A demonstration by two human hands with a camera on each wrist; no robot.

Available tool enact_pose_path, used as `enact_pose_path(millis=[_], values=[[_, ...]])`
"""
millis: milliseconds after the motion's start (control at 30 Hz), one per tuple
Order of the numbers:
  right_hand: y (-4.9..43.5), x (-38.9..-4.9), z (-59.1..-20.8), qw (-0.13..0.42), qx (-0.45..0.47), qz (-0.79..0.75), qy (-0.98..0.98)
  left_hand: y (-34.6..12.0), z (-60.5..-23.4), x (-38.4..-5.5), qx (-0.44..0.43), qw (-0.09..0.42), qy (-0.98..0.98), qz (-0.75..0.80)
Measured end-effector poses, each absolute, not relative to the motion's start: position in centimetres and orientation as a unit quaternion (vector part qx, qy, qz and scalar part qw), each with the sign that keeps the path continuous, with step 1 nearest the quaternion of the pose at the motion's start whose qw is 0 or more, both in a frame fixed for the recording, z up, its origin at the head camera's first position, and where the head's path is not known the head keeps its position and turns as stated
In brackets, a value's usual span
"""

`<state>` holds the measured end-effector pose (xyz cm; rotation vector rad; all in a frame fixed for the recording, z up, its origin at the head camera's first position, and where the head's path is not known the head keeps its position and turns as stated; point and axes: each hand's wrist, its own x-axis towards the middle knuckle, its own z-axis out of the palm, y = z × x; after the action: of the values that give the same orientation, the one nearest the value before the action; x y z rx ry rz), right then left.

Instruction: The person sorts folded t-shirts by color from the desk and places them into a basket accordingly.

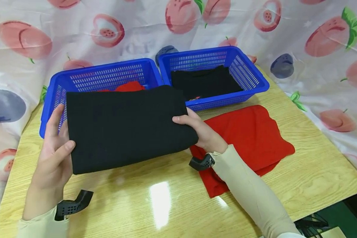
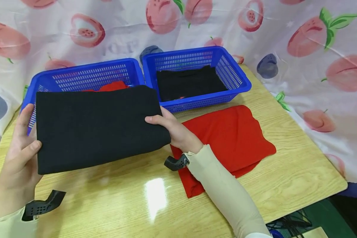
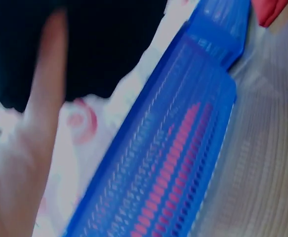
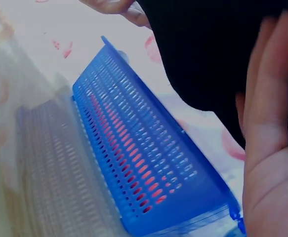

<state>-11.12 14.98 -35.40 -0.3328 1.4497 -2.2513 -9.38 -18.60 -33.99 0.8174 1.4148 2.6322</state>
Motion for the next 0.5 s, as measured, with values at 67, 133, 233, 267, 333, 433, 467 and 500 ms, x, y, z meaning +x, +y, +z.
enact_pose_path(millis=[67, 133, 233, 267, 333, 433, 467, 500], values=[[15.2, -11.2, -35.3, 0.205, -0.123, -0.823, 0.515, -17.4, -33.4, -9.3, 0.234, -0.026, 0.454, 0.859], [15.4, -11.2, -35.1, 0.19, -0.119, -0.831, 0.509, -16.4, -32.8, -9.2, 0.205, -0.044, 0.421, 0.882], [15.6, -11.3, -34.8, 0.172, -0.116, -0.843, 0.497, -15.2, -32.2, -9.4, 0.154, -0.032, 0.347, 0.925], [15.6, -11.3, -34.6, 0.166, -0.117, -0.847, 0.492, -14.9, -32.1, -9.5, 0.136, -0.019, 0.314, 0.939], [15.8, -11.2, -34.3, 0.155, -0.117, -0.853, 0.484, -14.4, -32.0, -9.8, 0.111, 0.012, 0.261, 0.959], [16.3, -11.2, -34.0, 0.143, -0.116, -0.858, 0.479, -13.5, -32.1, -10.3, 0.109, 0.071, 0.179, 0.975], [16.5, -11.2, -33.8, 0.141, -0.111, -0.859, 0.479, -13.3, -32.1, -10.3, 0.113, 0.086, 0.176, 0.974], [16.7, -11.2, -33.6, 0.138, -0.109, -0.86, 0.479, -13.1, -32.1, -10.3, 0.119, 0.098, 0.175, 0.972]])
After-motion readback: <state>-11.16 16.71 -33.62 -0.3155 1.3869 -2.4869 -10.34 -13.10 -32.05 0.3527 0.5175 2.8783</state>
